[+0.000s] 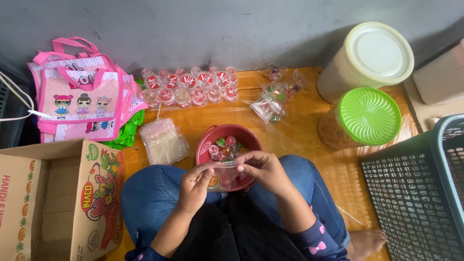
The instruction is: The person picks up individual jelly cups from a bowl and places them into small plastic bags, then seals each bag by hand.
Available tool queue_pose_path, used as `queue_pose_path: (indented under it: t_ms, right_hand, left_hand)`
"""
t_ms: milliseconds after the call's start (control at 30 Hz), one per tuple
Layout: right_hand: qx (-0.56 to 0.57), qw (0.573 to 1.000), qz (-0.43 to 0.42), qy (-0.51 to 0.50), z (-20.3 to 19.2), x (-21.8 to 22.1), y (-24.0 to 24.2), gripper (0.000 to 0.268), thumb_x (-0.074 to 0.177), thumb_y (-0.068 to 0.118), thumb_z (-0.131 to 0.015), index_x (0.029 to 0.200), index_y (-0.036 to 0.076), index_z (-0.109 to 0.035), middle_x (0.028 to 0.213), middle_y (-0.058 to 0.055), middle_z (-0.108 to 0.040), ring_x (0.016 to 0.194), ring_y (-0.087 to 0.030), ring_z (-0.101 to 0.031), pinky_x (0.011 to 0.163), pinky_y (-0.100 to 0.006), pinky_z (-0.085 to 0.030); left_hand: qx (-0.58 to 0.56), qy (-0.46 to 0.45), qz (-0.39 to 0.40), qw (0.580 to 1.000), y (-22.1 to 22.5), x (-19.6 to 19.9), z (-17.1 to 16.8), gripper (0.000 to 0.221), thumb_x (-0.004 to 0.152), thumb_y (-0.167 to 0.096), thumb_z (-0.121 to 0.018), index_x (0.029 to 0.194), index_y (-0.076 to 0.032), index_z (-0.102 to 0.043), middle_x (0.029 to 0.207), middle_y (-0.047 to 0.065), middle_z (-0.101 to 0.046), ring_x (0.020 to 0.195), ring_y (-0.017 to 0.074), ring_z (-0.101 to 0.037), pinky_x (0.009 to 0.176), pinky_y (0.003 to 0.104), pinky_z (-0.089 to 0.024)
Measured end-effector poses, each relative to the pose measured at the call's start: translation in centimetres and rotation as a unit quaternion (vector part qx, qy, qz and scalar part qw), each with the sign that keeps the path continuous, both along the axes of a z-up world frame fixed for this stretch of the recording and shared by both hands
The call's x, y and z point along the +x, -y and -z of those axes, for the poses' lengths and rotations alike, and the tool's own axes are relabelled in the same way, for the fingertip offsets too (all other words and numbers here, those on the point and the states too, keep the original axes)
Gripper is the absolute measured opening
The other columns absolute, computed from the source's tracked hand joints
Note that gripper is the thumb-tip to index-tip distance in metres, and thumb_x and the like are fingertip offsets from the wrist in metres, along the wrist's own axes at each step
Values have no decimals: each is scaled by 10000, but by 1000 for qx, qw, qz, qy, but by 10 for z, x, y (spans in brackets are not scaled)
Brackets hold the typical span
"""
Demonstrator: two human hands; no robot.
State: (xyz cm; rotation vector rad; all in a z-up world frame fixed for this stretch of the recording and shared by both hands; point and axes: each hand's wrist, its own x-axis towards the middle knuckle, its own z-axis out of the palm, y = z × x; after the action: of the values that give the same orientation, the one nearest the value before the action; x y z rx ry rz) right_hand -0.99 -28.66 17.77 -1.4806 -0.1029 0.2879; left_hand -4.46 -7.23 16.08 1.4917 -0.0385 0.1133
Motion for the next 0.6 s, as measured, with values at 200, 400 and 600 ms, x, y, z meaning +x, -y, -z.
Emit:
queue_pose_path:
  t_ms: [200,400,600]
  right_hand:
    - [-35,992,15,123,4,-3,3,94,829,98,-850,835,24,-792,747,-125,-754,660,-151,-654,581,-271,-513]
    - [-68,987,2,142,3,-10,3,119,875,198,-808,928,105,-757,886,-8,-717,816,-100,-668,710,-224,-513]
    - [-79,981,-12,178,-2,-10,-3,134,917,215,-757,878,91,-726,858,-20,-727,807,-123,-680,731,-253,-539]
  left_hand:
    - [-10,37,-2,999,5,-2,-8,197,952,-144,-692,1052,-26,-814,1020,138,-826,1009,213,-754,927,385,-567]
    - [-47,59,-46,996,-5,-9,29,144,959,-137,-702,1063,-51,-753,1065,107,-782,1018,205,-748,958,313,-600]
    - [-41,58,-22,997,-2,-13,25,125,958,-114,-695,1048,-47,-751,1063,124,-770,1014,218,-745,946,312,-607]
